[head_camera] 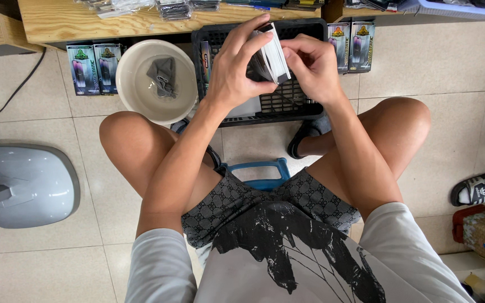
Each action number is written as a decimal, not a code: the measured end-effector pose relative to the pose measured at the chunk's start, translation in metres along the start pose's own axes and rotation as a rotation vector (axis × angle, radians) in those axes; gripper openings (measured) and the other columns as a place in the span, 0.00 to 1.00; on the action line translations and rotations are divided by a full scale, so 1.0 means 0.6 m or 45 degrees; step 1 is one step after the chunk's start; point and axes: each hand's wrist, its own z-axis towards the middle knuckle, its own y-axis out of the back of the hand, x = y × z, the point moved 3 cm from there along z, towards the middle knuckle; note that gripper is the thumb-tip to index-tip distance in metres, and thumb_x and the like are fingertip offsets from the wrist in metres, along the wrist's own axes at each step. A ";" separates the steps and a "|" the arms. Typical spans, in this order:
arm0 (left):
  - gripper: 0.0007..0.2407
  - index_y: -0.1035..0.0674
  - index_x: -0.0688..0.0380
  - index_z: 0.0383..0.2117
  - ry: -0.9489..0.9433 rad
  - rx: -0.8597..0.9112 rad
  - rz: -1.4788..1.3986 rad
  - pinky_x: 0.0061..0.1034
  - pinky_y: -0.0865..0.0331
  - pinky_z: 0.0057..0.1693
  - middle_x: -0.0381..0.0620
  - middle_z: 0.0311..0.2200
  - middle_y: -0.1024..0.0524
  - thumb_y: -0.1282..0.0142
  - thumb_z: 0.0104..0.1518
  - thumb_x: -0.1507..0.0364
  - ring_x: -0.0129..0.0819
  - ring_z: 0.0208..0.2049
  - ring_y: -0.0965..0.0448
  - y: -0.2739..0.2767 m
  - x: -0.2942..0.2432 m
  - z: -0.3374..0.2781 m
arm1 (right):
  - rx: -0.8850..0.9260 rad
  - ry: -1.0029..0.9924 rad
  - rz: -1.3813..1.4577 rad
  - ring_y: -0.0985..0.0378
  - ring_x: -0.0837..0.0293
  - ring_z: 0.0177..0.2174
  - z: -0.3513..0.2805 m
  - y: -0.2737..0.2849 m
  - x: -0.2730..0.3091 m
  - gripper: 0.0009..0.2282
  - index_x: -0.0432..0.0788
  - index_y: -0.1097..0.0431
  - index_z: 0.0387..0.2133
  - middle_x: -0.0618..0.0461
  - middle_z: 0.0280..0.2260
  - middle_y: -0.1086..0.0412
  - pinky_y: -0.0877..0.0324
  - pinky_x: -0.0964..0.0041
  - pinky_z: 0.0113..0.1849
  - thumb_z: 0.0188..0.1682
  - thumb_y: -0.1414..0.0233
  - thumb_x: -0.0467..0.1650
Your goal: The person writes in a notebook, removes items from a plastic basket, and wipes the packaging of screen protectors with a cloth.
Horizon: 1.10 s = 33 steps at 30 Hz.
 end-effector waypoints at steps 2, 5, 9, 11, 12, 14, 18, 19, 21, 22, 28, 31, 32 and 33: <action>0.43 0.36 0.49 0.65 0.104 -0.002 0.050 0.41 0.29 0.72 0.46 0.67 0.37 0.13 0.44 0.76 0.46 0.68 0.30 0.005 0.000 0.000 | -0.100 0.014 -0.164 0.36 0.60 0.31 -0.001 0.003 0.017 0.17 0.33 0.24 0.50 0.51 0.29 0.34 0.41 0.65 0.35 0.64 0.54 0.36; 0.42 0.36 0.52 0.66 0.143 -0.088 0.132 0.37 0.28 0.70 0.47 0.64 0.30 0.17 0.44 0.74 0.43 0.65 0.25 0.007 -0.004 0.002 | -0.075 -0.043 -0.132 0.35 0.63 0.33 -0.008 -0.002 0.012 0.14 0.38 0.26 0.55 0.51 0.34 0.35 0.37 0.72 0.34 0.59 0.43 0.32; 0.44 0.36 0.51 0.65 0.296 -0.102 0.102 0.32 0.28 0.67 0.46 0.62 0.28 0.18 0.38 0.72 0.43 0.61 0.23 0.010 -0.003 0.006 | 0.043 -0.030 -0.120 0.35 0.60 0.39 0.000 0.004 0.018 0.16 0.36 0.31 0.59 0.50 0.37 0.36 0.35 0.68 0.41 0.59 0.46 0.30; 0.39 0.35 0.47 0.62 0.367 -0.197 0.084 0.31 0.25 0.60 0.42 0.58 0.25 0.19 0.43 0.66 0.39 0.58 0.20 0.018 -0.005 0.010 | 0.238 -0.096 -0.061 0.38 0.60 0.42 0.003 0.002 0.033 0.22 0.36 0.37 0.64 0.51 0.43 0.41 0.35 0.73 0.41 0.58 0.46 0.32; 0.39 0.35 0.47 0.62 0.366 -0.199 0.085 0.31 0.25 0.60 0.42 0.58 0.25 0.19 0.43 0.66 0.39 0.58 0.20 0.021 -0.004 0.012 | 0.239 -0.094 -0.061 0.38 0.60 0.42 0.004 0.003 0.033 0.22 0.36 0.37 0.64 0.51 0.43 0.41 0.35 0.73 0.41 0.58 0.46 0.32; 0.38 0.35 0.46 0.59 0.343 -0.250 0.031 0.31 0.25 0.56 0.40 0.55 0.25 0.17 0.45 0.62 0.39 0.54 0.19 0.026 -0.006 0.013 | 0.253 -0.002 -0.158 0.37 0.58 0.40 0.001 0.001 0.034 0.22 0.37 0.37 0.64 0.50 0.42 0.42 0.37 0.72 0.32 0.59 0.46 0.34; 0.39 0.33 0.44 0.60 0.462 -0.196 -0.058 0.29 0.27 0.58 0.34 0.57 0.26 0.17 0.42 0.59 0.35 0.55 0.20 0.023 -0.008 0.009 | 0.133 0.165 -0.208 0.36 0.55 0.37 0.000 -0.013 0.030 0.24 0.31 0.30 0.57 0.47 0.39 0.39 0.34 0.65 0.36 0.56 0.45 0.40; 0.38 0.34 0.45 0.61 0.427 -0.188 -0.139 0.28 0.26 0.57 0.37 0.58 0.28 0.19 0.44 0.62 0.34 0.56 0.22 0.019 -0.010 0.010 | 0.044 0.259 -0.290 0.36 0.54 0.34 0.000 -0.014 0.031 0.23 0.29 0.27 0.49 0.46 0.36 0.38 0.37 0.63 0.34 0.56 0.47 0.41; 0.37 0.35 0.45 0.63 0.391 -0.179 -0.220 0.26 0.25 0.57 0.39 0.59 0.31 0.21 0.47 0.65 0.34 0.57 0.24 0.016 -0.012 0.010 | -0.046 0.354 -0.372 0.36 0.53 0.32 -0.003 -0.014 0.035 0.24 0.26 0.24 0.41 0.45 0.33 0.37 0.40 0.61 0.33 0.56 0.49 0.42; 0.37 0.35 0.45 0.64 0.408 -0.123 -0.222 0.27 0.25 0.59 0.40 0.61 0.31 0.21 0.47 0.65 0.35 0.59 0.24 0.015 -0.011 0.009 | -0.028 0.335 -0.367 0.36 0.53 0.32 -0.005 -0.013 0.037 0.23 0.27 0.23 0.40 0.45 0.32 0.37 0.40 0.61 0.33 0.56 0.48 0.42; 0.39 0.36 0.40 0.62 0.538 -0.001 -0.088 0.31 0.24 0.48 0.39 0.54 0.24 0.25 0.42 0.58 0.34 0.45 0.19 0.005 -0.008 0.000 | 0.079 0.185 -0.320 0.32 0.54 0.35 -0.003 0.010 0.019 0.19 0.34 0.23 0.43 0.47 0.35 0.31 0.38 0.61 0.38 0.53 0.42 0.40; 0.42 0.37 0.43 0.64 0.488 0.065 0.116 0.37 0.28 0.52 0.40 0.56 0.28 0.21 0.40 0.58 0.39 0.52 0.22 -0.002 -0.010 0.003 | -0.002 0.136 -0.315 0.33 0.55 0.38 0.005 0.012 0.027 0.25 0.35 0.28 0.52 0.44 0.41 0.29 0.40 0.60 0.40 0.57 0.52 0.46; 0.44 0.36 0.47 0.64 0.418 0.094 0.233 0.40 0.32 0.59 0.43 0.59 0.29 0.16 0.38 0.62 0.42 0.57 0.25 -0.005 -0.012 0.005 | -0.121 0.109 -0.211 0.37 0.58 0.36 0.007 0.013 0.031 0.29 0.32 0.33 0.58 0.43 0.45 0.32 0.40 0.64 0.38 0.62 0.59 0.48; 0.44 0.36 0.47 0.64 0.417 0.091 0.234 0.40 0.32 0.59 0.43 0.59 0.29 0.16 0.38 0.62 0.42 0.57 0.25 -0.009 -0.009 0.005 | -0.119 0.112 -0.211 0.37 0.58 0.36 0.007 0.006 0.033 0.29 0.32 0.33 0.58 0.43 0.45 0.32 0.40 0.64 0.38 0.62 0.59 0.48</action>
